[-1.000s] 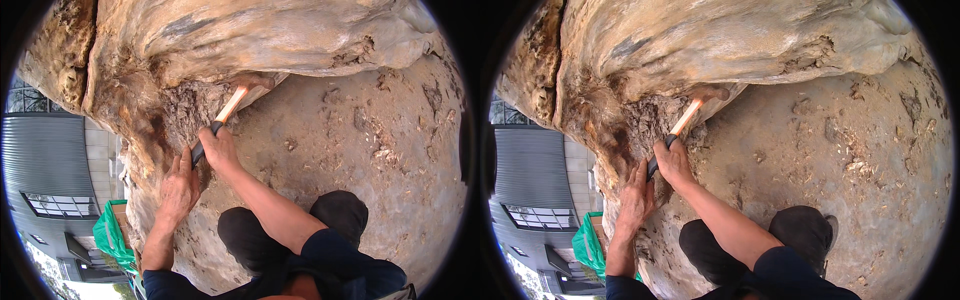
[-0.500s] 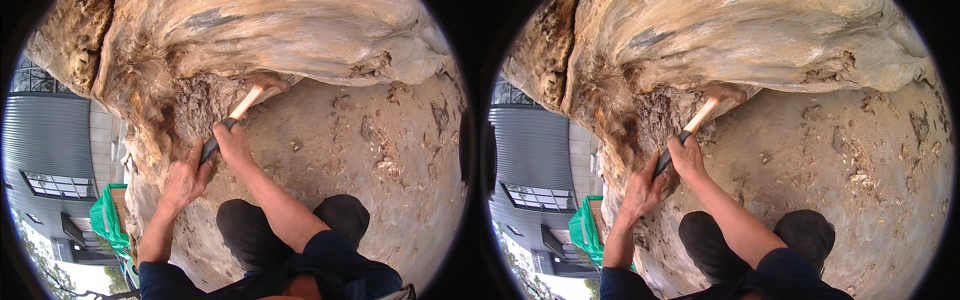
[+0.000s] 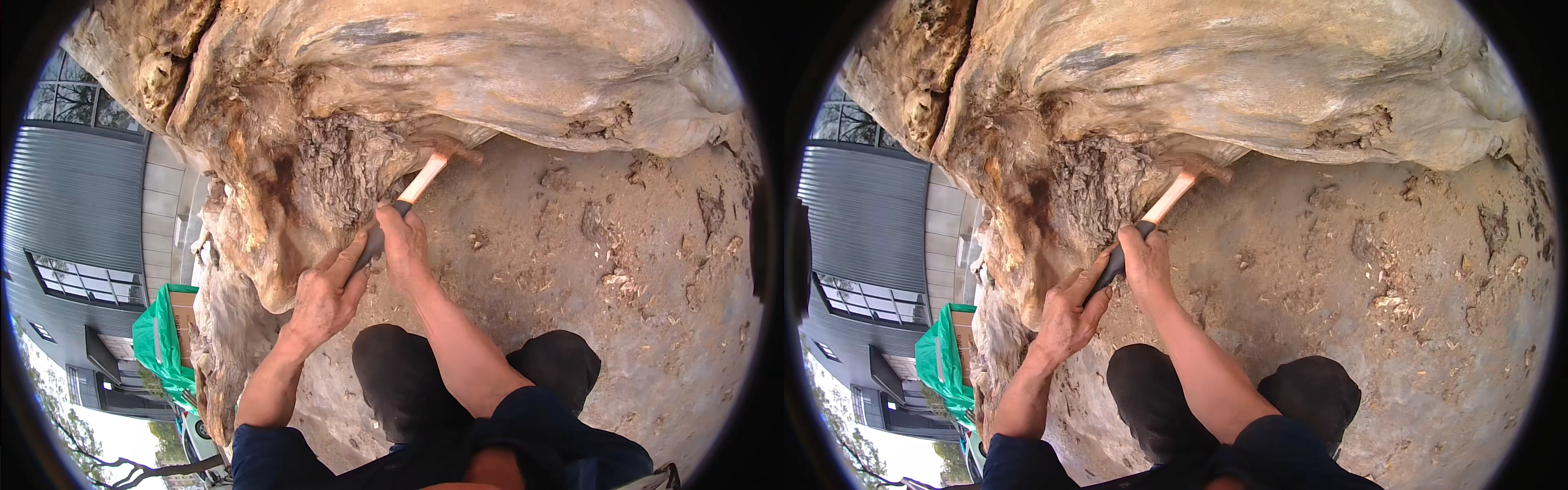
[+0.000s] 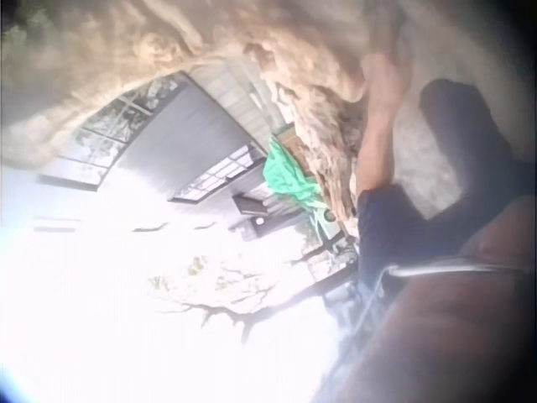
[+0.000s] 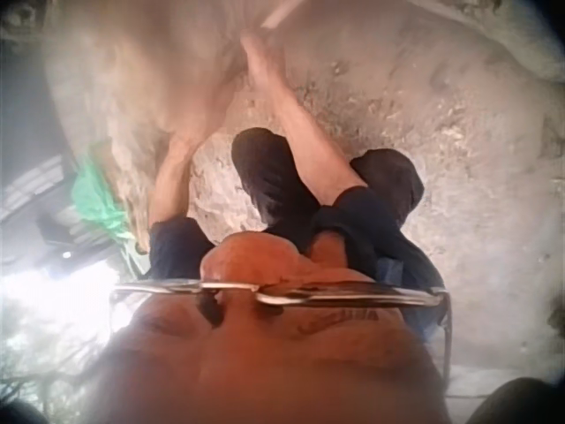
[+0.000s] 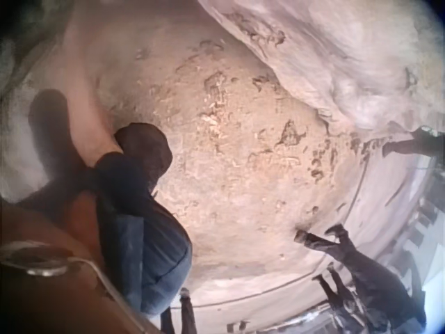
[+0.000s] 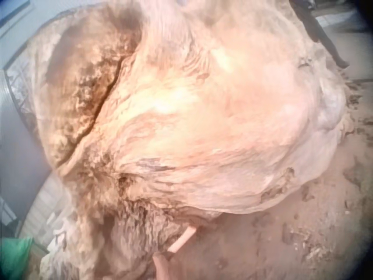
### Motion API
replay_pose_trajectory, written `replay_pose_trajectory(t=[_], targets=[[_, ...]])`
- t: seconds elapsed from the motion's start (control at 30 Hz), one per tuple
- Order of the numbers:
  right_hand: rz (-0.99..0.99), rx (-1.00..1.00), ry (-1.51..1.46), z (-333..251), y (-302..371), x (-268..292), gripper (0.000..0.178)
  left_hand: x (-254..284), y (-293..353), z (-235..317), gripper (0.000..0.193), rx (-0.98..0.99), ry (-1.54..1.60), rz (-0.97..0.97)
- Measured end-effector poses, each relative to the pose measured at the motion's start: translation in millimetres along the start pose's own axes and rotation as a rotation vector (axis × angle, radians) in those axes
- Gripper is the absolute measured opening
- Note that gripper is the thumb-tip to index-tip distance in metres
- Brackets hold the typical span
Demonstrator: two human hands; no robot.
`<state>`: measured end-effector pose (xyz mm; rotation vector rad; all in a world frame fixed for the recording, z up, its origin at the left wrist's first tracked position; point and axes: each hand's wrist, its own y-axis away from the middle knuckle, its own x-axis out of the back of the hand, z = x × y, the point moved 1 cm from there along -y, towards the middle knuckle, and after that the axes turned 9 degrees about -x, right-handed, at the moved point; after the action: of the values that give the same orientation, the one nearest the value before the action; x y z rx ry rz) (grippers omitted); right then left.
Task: The person carves a large piece of wood using a chisel and hammer, then switches to an angle grinder to smooth and shape the surface. Wood chips accumulate on the floor as the person works on different sections of the log.
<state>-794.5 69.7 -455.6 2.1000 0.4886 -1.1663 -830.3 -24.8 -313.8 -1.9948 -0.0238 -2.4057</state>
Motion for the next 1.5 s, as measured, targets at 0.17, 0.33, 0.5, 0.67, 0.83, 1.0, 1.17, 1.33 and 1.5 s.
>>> replay_pose_trajectory(t=[0.17,0.33,0.5,0.67,0.83,1.0,1.17,1.33,1.5], targets=[[-0.091,-0.046,0.021,12.2,-12.4,-22.8,0.038,26.8,-12.1,-40.0,0.053,-0.073,-0.108,-0.019],[-0.203,-0.146,-0.124,-6.6,11.1,-11.9,0.028,-33.6,24.9,0.0,0.051,-0.092,-0.234,0.194],[-0.328,-0.202,0.133,25.4,45.9,-9.5,0.023,-54.7,77.0,14.6,0.053,-0.006,-0.094,0.345],[-0.208,-0.124,0.001,28.9,26.7,-9.0,0.032,-8.0,52.7,-24.8,0.06,-0.033,-0.196,0.036],[-0.22,-0.03,0.026,5.8,1.9,-22.1,0.037,32.0,1.4,-45.8,0.05,-0.112,-0.17,-0.076],[-0.36,0.002,-0.044,9.1,-19.2,-38.3,0.04,77.4,-29.0,-70.6,0.048,-0.166,-0.2,-0.148],[-0.3,-0.022,-0.059,16.9,-27.6,-62.3,0.037,89.6,-37.2,-79.3,0.045,-0.111,-0.13,-0.184],[-0.361,-0.09,-0.085,22.3,-32.7,-62.2,0.035,94.6,-40.4,-79.4,0.044,-0.171,-0.151,-0.195],[-0.247,-0.05,-0.238,9.3,-20.5,-76.3,0.031,105.1,-59.6,-66.6,0.045,-0.293,-0.377,-0.219]])
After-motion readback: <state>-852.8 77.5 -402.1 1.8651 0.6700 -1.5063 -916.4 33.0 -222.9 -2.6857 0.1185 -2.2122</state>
